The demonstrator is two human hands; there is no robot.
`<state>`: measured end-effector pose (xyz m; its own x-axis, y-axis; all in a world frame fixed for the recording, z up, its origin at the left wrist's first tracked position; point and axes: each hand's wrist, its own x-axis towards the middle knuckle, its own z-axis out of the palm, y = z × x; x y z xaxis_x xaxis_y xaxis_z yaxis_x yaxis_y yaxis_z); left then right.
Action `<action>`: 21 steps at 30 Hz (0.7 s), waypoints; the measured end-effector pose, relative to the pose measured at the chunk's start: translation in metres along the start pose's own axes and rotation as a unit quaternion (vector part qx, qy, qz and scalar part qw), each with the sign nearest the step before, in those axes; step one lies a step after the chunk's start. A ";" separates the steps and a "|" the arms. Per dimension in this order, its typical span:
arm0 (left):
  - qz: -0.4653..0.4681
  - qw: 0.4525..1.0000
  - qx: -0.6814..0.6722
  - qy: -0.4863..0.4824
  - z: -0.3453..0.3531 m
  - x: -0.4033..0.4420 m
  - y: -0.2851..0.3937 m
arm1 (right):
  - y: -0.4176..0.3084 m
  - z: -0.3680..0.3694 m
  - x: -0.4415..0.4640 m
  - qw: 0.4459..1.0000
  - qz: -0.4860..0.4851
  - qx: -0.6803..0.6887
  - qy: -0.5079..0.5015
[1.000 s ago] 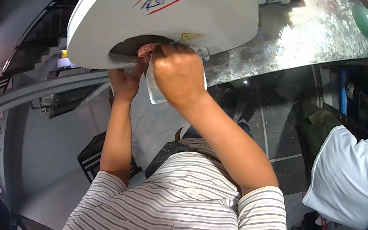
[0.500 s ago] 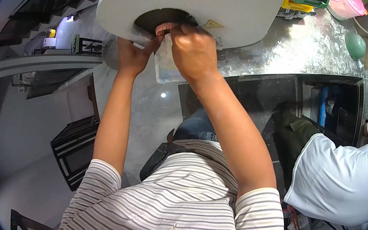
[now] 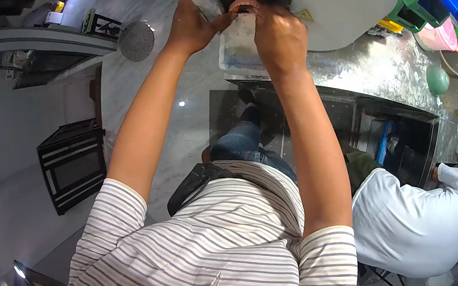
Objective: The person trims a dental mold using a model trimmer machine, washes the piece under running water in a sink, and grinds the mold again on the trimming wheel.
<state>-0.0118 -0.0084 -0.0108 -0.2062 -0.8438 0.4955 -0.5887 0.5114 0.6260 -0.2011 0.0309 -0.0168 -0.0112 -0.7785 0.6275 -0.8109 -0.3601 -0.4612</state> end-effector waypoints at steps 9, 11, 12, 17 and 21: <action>-0.006 1.000 -0.003 0.013 -0.003 0.000 0.007 | 0.000 0.003 0.001 0.998 -0.018 -0.058 -0.008; -0.004 1.000 -0.002 0.009 -0.003 -0.001 0.006 | -0.002 0.002 0.002 0.998 -0.016 -0.055 -0.006; 0.001 1.000 0.001 0.013 -0.002 -0.001 0.006 | -0.003 0.001 0.002 0.998 -0.019 -0.055 -0.006; 0.004 1.000 0.012 0.014 -0.004 0.001 0.007 | -0.007 -0.002 0.003 0.999 -0.024 -0.048 -0.009; -0.023 1.000 -0.009 0.006 -0.004 -0.001 0.008 | -0.002 0.004 0.002 0.998 -0.030 -0.056 0.005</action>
<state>-0.0135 -0.0030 -0.0038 -0.1697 -0.8645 0.4731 -0.5826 0.4752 0.6593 -0.1975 0.0285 -0.0173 0.0329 -0.7520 0.6583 -0.8709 -0.3448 -0.3503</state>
